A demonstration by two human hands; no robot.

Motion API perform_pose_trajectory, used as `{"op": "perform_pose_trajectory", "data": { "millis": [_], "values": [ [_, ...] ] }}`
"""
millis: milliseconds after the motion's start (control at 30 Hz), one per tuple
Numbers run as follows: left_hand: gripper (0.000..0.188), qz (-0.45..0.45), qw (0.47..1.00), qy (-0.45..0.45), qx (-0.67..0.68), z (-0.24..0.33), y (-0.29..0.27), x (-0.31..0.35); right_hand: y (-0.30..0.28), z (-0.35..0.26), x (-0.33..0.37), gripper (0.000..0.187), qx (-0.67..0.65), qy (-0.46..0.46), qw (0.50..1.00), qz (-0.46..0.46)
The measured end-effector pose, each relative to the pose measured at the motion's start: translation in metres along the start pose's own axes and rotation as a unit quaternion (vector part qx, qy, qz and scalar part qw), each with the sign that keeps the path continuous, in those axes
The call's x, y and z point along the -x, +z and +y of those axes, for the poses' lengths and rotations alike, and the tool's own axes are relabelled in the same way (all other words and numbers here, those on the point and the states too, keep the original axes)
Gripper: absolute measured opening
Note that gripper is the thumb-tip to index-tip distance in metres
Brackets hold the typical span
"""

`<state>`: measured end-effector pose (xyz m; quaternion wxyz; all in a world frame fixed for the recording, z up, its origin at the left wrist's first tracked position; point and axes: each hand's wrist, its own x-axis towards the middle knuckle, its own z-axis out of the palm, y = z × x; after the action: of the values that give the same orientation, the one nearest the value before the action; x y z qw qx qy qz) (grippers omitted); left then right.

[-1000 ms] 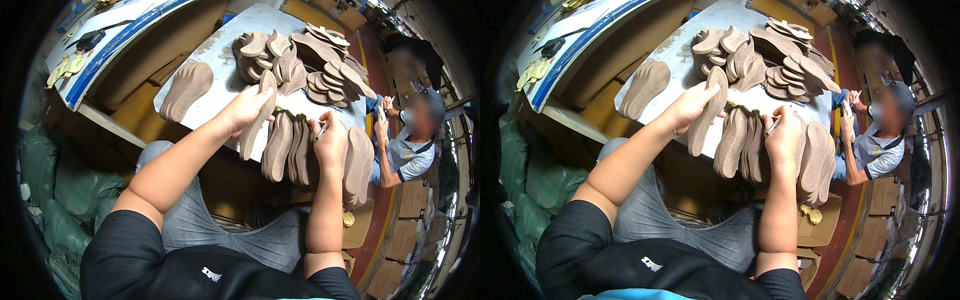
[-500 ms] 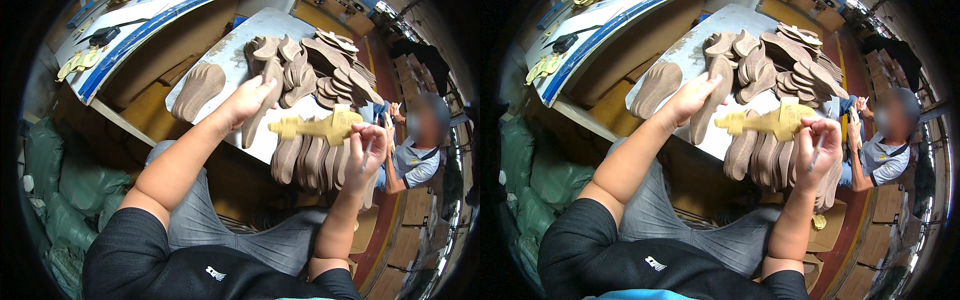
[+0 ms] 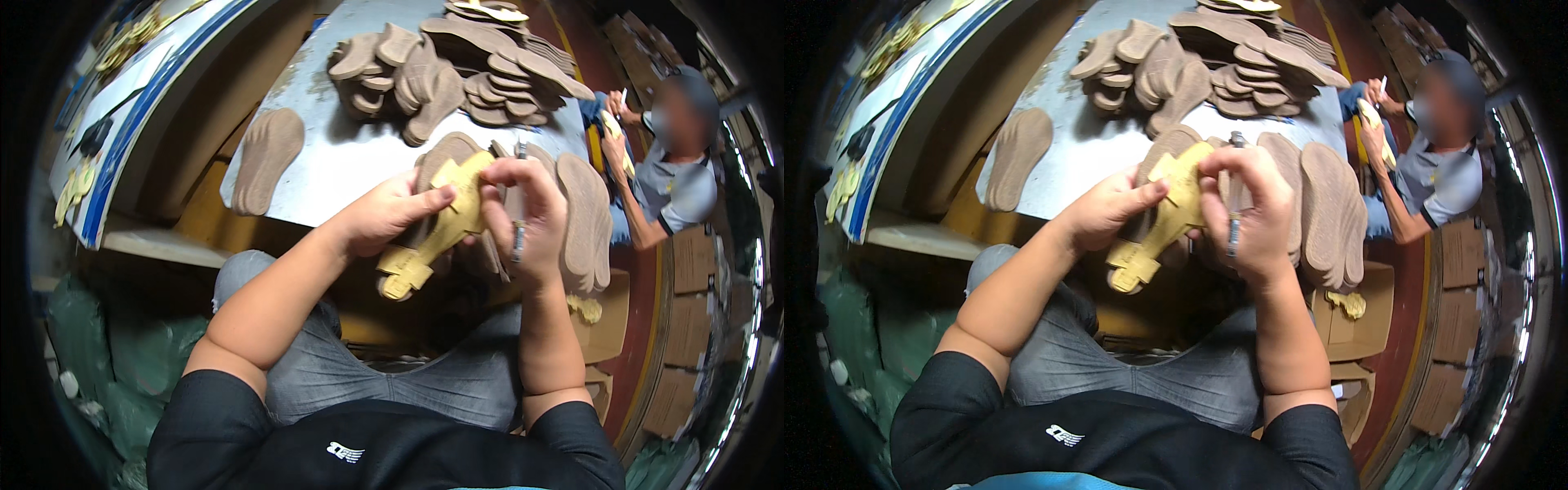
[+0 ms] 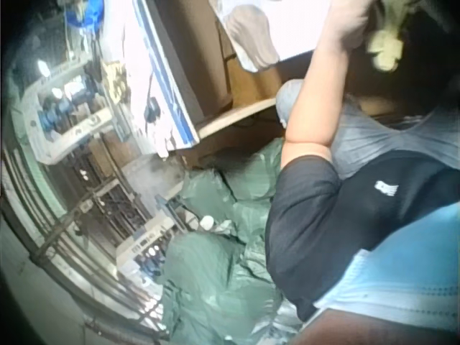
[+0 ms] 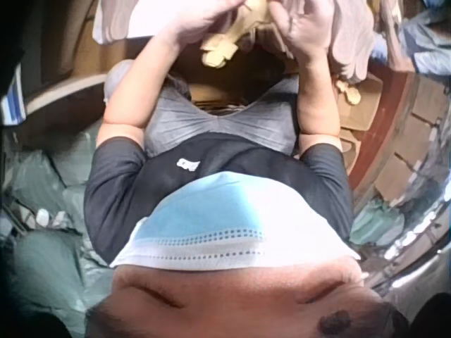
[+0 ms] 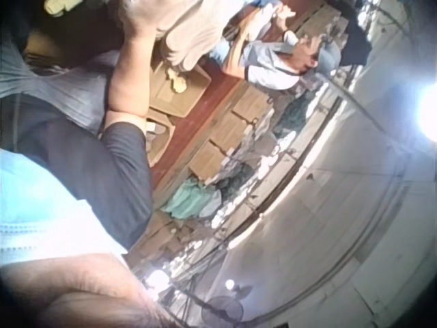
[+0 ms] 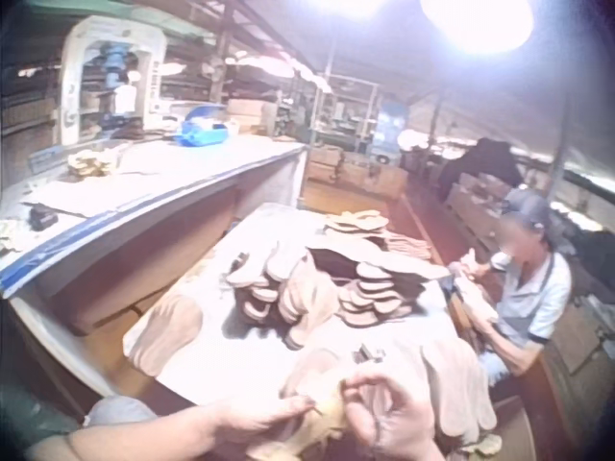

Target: The person marks the edges of shoe insoles using a pen-like tool, flipping each insole to mark both sides. They handle multiple insoles one at a time, placing marked pieces aside and continuing the process.

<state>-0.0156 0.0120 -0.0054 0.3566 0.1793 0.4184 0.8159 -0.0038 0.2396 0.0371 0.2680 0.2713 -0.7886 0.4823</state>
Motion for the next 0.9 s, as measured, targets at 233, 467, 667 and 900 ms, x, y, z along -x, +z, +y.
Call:
{"op": "perform_pose_trajectory", "data": {
  "millis": [233,467,667,900],
  "values": [
    [0.043,0.004,0.996,-0.009,-0.088,0.002,-0.001,0.0,0.004,0.0,0.006,0.026,0.049,-0.071,0.995,0.045],
    [0.042,0.013,0.995,-0.027,-0.09,-0.011,0.008,-0.002,0.001,-0.004,0.007,0.032,0.097,-0.104,0.989,0.028],
    [0.042,0.017,0.995,-0.017,-0.096,-0.004,0.011,-0.001,-0.001,-0.01,0.003,0.032,0.067,-0.089,0.993,0.043],
    [0.049,0.018,0.999,0.034,0.009,0.003,0.018,0.002,-0.012,-0.001,0.011,0.034,0.028,0.011,0.998,0.062]
  ]
}}
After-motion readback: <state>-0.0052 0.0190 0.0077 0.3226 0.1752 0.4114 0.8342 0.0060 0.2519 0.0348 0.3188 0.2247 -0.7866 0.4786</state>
